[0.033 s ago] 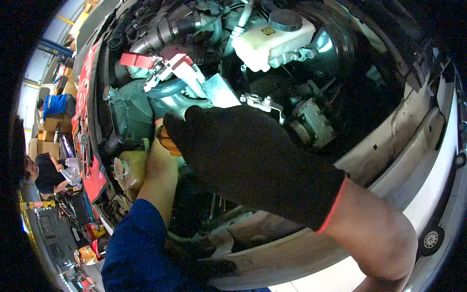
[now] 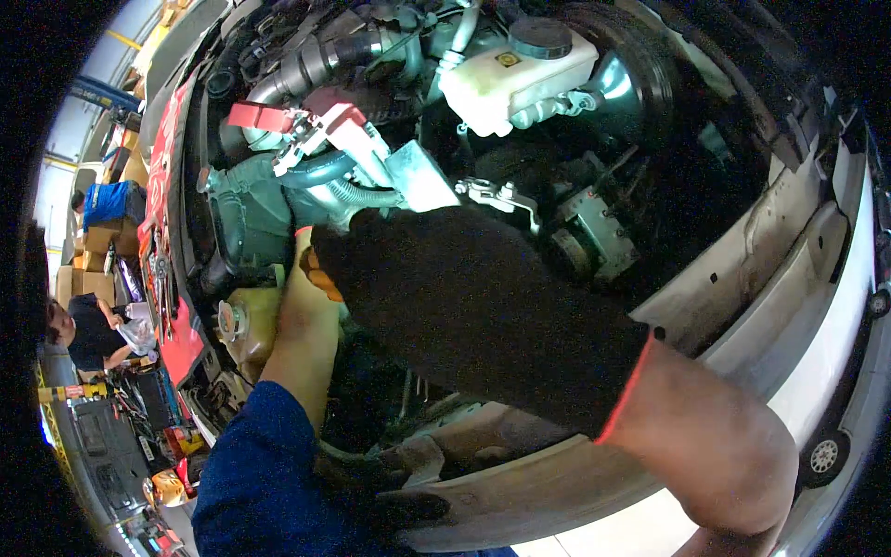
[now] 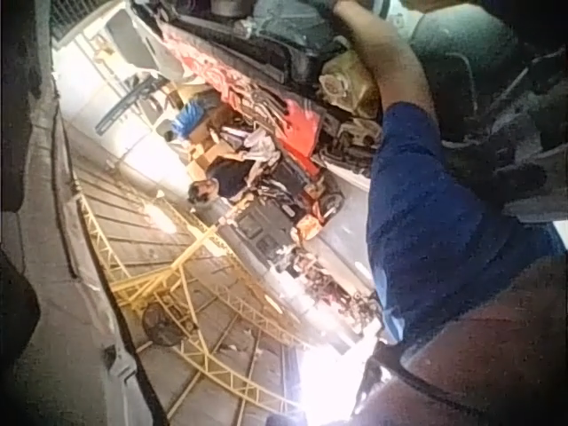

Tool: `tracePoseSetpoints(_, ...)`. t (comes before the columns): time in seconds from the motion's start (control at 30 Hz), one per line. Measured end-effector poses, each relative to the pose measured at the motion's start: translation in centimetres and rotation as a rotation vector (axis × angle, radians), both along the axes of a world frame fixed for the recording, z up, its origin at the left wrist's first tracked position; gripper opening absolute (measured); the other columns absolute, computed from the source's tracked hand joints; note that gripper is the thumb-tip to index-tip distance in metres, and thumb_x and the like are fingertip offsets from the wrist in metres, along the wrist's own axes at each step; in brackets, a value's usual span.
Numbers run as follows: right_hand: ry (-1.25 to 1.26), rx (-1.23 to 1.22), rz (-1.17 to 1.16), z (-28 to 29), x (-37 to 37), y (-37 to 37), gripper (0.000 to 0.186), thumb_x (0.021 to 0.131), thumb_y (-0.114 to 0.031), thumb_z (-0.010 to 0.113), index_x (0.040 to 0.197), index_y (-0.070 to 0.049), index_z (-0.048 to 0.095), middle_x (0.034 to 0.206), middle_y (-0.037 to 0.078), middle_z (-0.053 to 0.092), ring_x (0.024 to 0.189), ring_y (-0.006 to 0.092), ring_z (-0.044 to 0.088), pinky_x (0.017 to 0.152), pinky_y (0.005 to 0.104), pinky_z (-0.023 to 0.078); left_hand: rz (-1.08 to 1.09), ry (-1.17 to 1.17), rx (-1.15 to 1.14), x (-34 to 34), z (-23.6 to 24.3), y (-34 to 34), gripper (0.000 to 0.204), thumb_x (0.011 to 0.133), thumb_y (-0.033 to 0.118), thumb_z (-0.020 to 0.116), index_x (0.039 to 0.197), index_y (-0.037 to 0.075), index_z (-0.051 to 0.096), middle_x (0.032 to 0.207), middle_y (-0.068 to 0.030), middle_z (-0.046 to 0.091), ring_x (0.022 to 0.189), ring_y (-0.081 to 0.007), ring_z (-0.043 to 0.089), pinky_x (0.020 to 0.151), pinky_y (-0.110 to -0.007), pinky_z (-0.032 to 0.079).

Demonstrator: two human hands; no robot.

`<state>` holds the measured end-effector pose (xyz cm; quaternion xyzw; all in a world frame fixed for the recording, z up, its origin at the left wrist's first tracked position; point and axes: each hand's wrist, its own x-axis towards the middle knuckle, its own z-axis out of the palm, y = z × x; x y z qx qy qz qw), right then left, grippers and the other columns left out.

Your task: Inspecting components and checking under the hood of a vehicle using a handheld light.

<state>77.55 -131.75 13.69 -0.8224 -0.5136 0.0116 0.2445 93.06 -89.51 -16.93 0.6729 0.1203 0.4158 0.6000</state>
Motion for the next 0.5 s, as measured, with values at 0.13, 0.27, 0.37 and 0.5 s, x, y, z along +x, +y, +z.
tracePoseSetpoints(0.13, -0.038, 0.017, -0.007, -0.6, -0.2, -0.2, 0.066, 0.083, -0.01, 0.065, 0.145, -0.007, 0.042, 0.103, 0.018, 0.062, 0.08, 0.0339, 0.065, 0.068, 0.0409, 0.054, 0.244, 0.029, 0.118, -0.6, 0.7, -2.1, 0.028, 0.093, 0.016, 0.058, 0.118, 0.003, 0.06, 0.109, -0.0144, 0.065, 0.102, -0.028, 0.061, 0.092, -0.039, 0.048)
tracePoseSetpoints(0.27, -0.141, 0.105, -0.064, -1.1, 0.5, 0.2, 0.063, 0.084, -0.01, 0.063, 0.144, -0.006, 0.043, 0.103, 0.019, 0.063, 0.079, 0.0343, 0.065, 0.066, 0.042, 0.054, 0.378, 0.114, 0.294, -3.2, -0.7, -7.9, 0.03, 0.091, 0.015, 0.059, 0.118, 0.002, 0.059, 0.11, -0.016, 0.066, 0.102, -0.0292, 0.061, 0.092, -0.04, 0.048)
tracePoseSetpoints(0.37, -0.186, 0.135, -0.097, -1.4, 0.7, 0.6, 0.062, 0.084, -0.01, 0.061, 0.143, -0.005, 0.044, 0.102, 0.019, 0.063, 0.077, 0.0346, 0.065, 0.065, 0.0429, 0.054, 0.234, 0.264, 0.365, -4.9, -2.6, -13.7, 0.031, 0.09, 0.014, 0.06, 0.119, 0.002, 0.059, 0.11, -0.0171, 0.066, 0.102, -0.0301, 0.062, 0.092, -0.041, 0.048)
tracePoseSetpoints(0.5, -0.225, 0.135, -0.147, -1.0, 0.7, 0.4, 0.059, 0.085, -0.011, 0.059, 0.142, -0.004, 0.046, 0.102, 0.02, 0.063, 0.075, 0.035, 0.065, 0.064, 0.044, 0.054, 0.154, 0.397, 0.323, -4.6, -2.2, -16.0, 0.033, 0.089, 0.013, 0.062, 0.119, 0.001, 0.058, 0.111, -0.0186, 0.066, 0.103, -0.0313, 0.062, 0.091, -0.041, 0.048)
